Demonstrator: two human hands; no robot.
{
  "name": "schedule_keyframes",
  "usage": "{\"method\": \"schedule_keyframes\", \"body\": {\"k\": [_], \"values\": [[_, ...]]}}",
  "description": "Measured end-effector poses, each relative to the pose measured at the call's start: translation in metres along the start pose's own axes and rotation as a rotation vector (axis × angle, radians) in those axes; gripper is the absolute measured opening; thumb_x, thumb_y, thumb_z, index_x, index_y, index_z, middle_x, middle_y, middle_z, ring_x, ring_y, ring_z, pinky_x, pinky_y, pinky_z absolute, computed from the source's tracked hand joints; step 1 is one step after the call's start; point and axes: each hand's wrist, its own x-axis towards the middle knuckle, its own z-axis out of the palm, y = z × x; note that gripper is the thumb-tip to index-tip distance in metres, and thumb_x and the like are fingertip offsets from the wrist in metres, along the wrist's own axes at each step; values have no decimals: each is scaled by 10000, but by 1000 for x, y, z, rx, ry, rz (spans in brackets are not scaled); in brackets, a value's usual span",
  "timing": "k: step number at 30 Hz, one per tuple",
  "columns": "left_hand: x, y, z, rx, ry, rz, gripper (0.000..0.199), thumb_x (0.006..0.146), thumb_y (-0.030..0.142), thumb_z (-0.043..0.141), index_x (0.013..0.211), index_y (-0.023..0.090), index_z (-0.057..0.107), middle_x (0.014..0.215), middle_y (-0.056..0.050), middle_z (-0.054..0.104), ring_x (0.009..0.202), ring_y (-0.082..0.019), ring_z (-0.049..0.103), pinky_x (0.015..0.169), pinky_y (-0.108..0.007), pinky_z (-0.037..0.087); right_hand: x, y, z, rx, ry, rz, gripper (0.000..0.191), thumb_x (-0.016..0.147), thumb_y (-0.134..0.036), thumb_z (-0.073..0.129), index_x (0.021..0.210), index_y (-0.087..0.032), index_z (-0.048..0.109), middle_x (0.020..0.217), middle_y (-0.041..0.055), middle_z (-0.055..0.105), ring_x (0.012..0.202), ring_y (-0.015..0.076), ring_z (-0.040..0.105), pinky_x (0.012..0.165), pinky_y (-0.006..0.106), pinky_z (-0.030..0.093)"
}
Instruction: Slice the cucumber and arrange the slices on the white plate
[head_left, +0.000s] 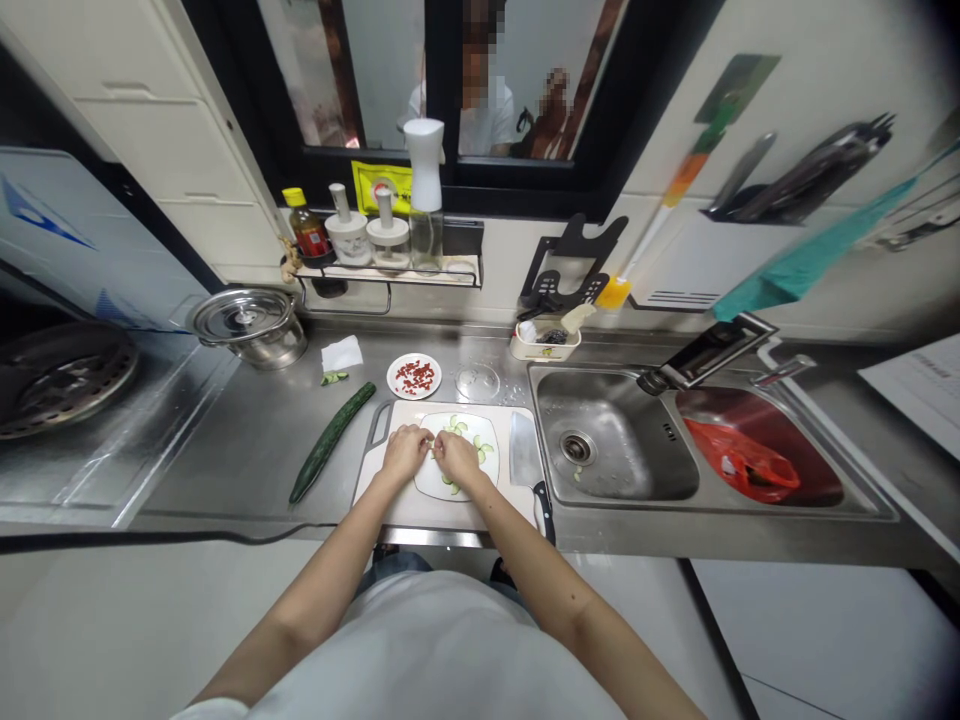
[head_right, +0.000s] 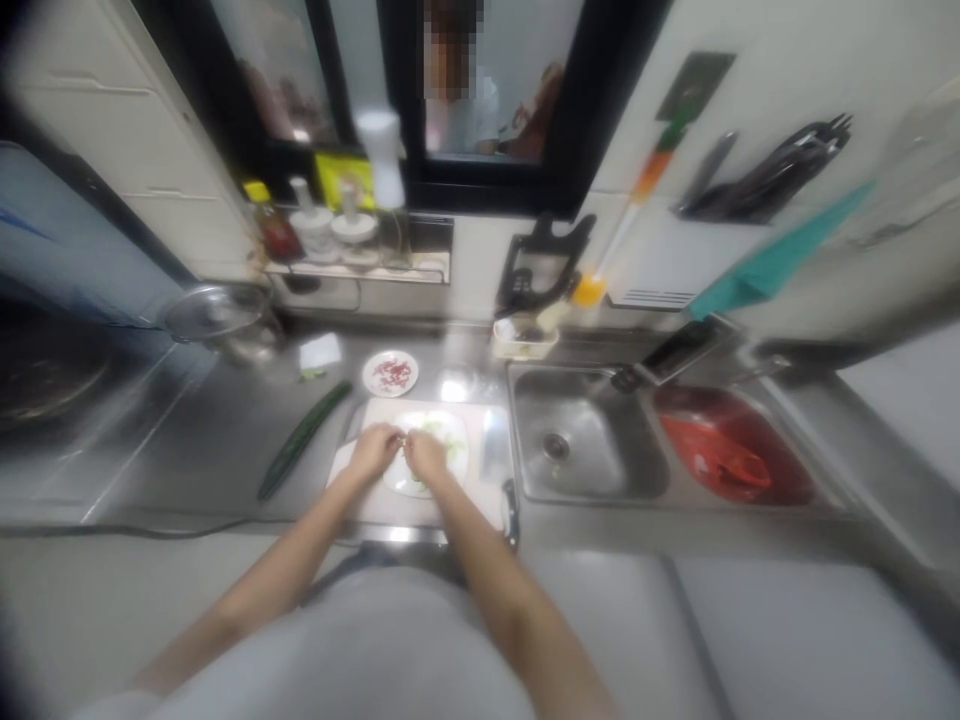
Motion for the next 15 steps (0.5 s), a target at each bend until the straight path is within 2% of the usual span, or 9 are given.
{"method": "schedule_keyframes", "body": {"k": [7, 15], "values": [[0, -1, 0, -18, 1, -4, 235, 833, 215, 546, 1010, 218, 699, 1017, -89, 662, 1027, -241, 543, 934, -354, 364, -1, 2, 0, 7, -6, -16, 191, 939, -277, 424, 993, -216, 596, 1019, 50, 668, 920, 172, 591, 688, 254, 343], [-1, 1, 0, 2, 14, 15, 215, 845, 231, 543, 992, 222, 700, 1000, -87, 658, 1021, -235, 541, 921, -342, 363, -7, 3, 2, -12, 27, -100, 241, 957, -281, 389, 1067, -216, 592, 1058, 67, 653, 955, 185, 578, 728, 265, 359]]}}
